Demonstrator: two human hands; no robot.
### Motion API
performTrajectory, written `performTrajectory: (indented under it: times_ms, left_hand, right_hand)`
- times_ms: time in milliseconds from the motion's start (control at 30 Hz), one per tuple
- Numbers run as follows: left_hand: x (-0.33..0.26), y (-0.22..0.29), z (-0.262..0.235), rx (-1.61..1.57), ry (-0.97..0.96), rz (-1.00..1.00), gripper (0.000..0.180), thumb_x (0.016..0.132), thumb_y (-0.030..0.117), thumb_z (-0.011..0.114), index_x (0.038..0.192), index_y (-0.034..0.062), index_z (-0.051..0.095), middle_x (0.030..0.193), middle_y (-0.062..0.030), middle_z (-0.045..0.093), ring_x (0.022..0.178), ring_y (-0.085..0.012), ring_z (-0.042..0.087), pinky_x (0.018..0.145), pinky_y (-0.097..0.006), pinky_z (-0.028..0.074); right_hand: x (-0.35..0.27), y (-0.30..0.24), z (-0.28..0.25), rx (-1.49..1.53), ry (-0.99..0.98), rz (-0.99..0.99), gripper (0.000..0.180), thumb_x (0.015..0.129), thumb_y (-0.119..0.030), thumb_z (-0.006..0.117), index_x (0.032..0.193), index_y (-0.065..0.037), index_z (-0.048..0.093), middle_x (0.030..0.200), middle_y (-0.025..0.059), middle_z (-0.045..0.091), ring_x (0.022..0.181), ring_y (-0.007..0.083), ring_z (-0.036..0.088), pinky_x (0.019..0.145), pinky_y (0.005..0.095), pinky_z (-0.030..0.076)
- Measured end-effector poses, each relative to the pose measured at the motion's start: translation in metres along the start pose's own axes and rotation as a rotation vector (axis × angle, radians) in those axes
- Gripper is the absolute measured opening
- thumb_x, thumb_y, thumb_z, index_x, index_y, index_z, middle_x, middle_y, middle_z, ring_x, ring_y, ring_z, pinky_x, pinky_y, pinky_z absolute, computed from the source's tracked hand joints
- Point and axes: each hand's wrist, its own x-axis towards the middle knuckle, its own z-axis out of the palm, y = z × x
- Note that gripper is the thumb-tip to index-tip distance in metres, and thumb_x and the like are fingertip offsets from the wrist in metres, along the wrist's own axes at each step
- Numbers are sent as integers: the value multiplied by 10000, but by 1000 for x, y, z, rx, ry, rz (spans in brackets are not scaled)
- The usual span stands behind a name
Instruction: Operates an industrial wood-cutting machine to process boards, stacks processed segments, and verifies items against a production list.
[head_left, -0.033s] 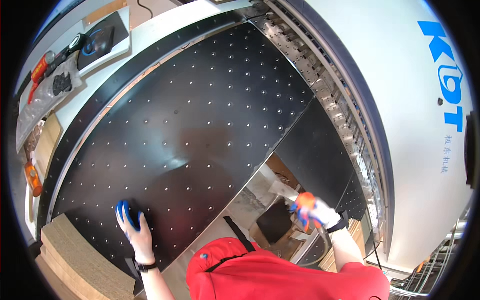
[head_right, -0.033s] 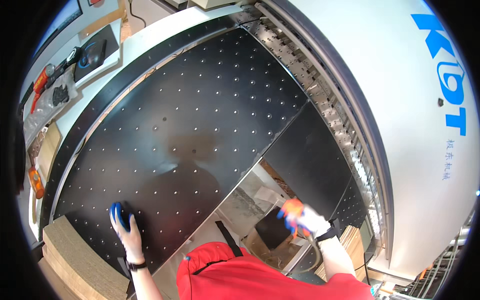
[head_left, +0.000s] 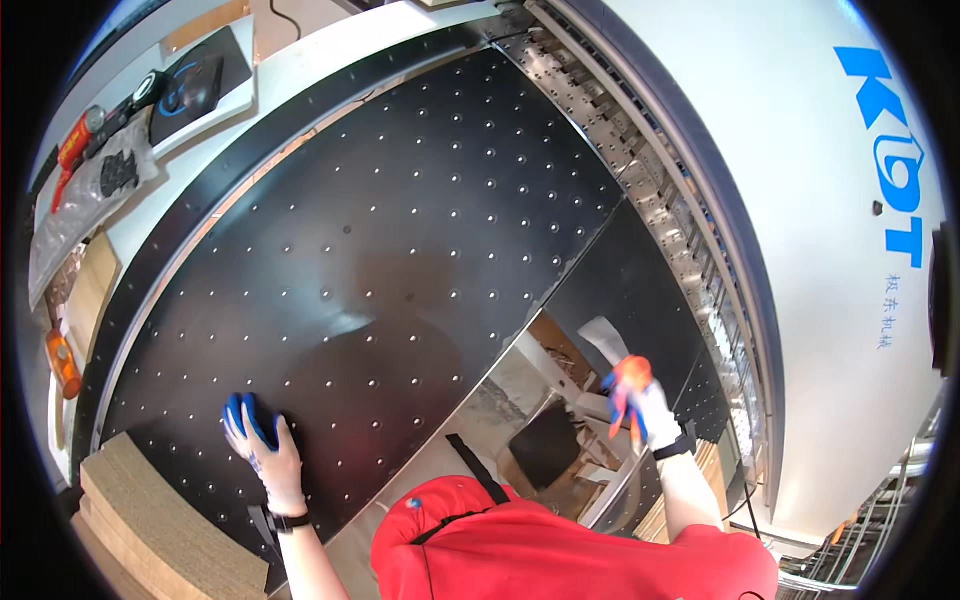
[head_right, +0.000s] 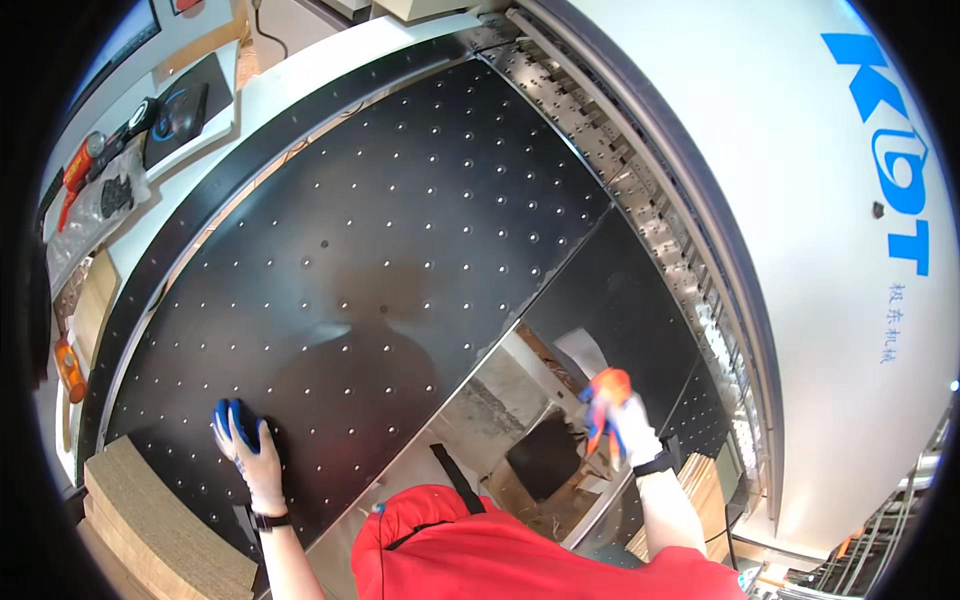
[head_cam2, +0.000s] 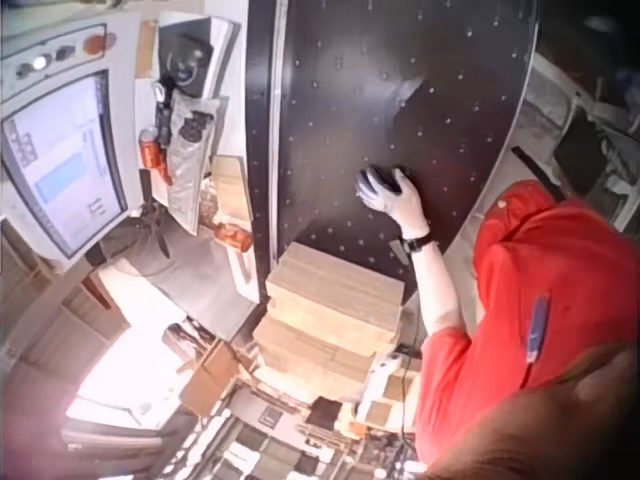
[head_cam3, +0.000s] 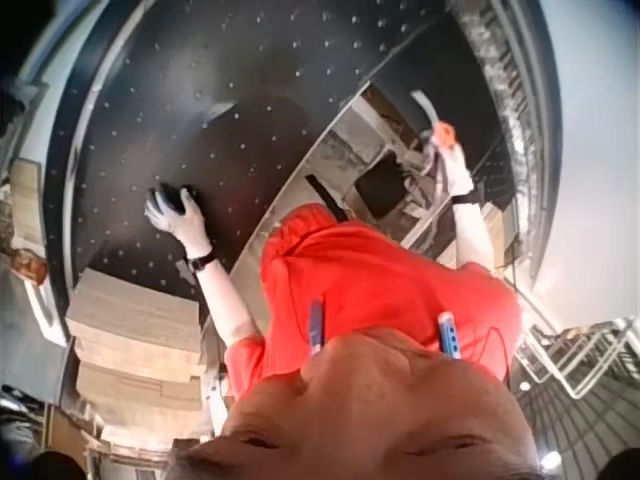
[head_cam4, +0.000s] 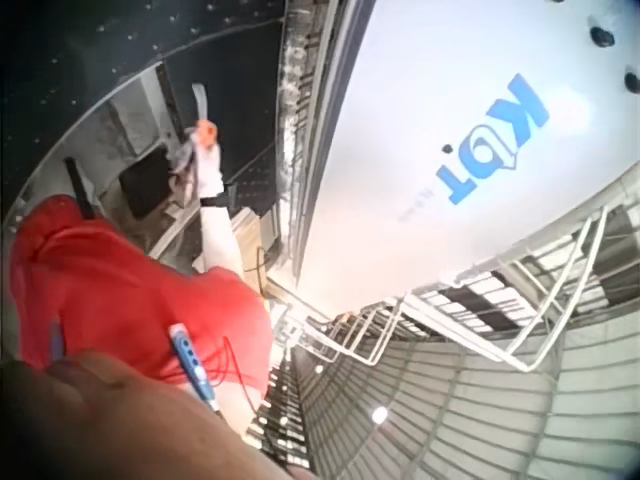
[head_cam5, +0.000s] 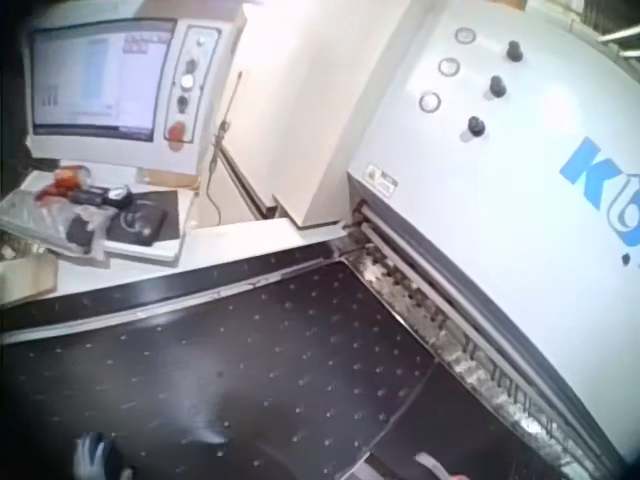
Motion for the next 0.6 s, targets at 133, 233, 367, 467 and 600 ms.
performTrajectory:
  times_ms: [133,233,367,467,600]
  left_hand:
    - [58,5,36,83,62,16,651,862,245,732,1443,27,536,1513,-221,501,1412,-441,416,1218,-565,253]
    - [89,12,37,135,63,17,615,905,275,710,1452,54,534,1523,-182,500,1413,-422,423,1213,-555,264]
    - [106,11,35,208,45,-33,614,932,313,697,1476,91,521,1520,-155,502,1434,-382,415,1214,-532,277]
    - [112,13,37,168,45,-32,608,934,311,694,1478,102,523,1525,-151,498,1439,-375,413,1215,-531,275]
    - [113,13,31,172,7,-99,632,887,296,731,1461,111,544,1527,-143,497,1440,-373,415,1218,-553,260]
  right_hand:
    - [31,62,-98,262,385,185,327,994,-332,651,1075,-15,663,740,42,600,627,187,612,573,339,525]
    - [2,42,-66,112,2,482,410,969,-295,681,1159,67,646,775,72,639,633,191,630,580,324,523]
    - [16,28,-103,112,48,554,371,979,-239,648,1177,72,608,769,92,635,593,198,619,539,334,540]
    - [69,23,-185,123,270,290,265,971,-285,625,1023,-25,609,723,89,616,516,237,602,438,390,557]
    - [193,-61,-196,-303,377,295,260,984,-350,641,840,-133,636,651,14,558,541,194,568,493,344,463]
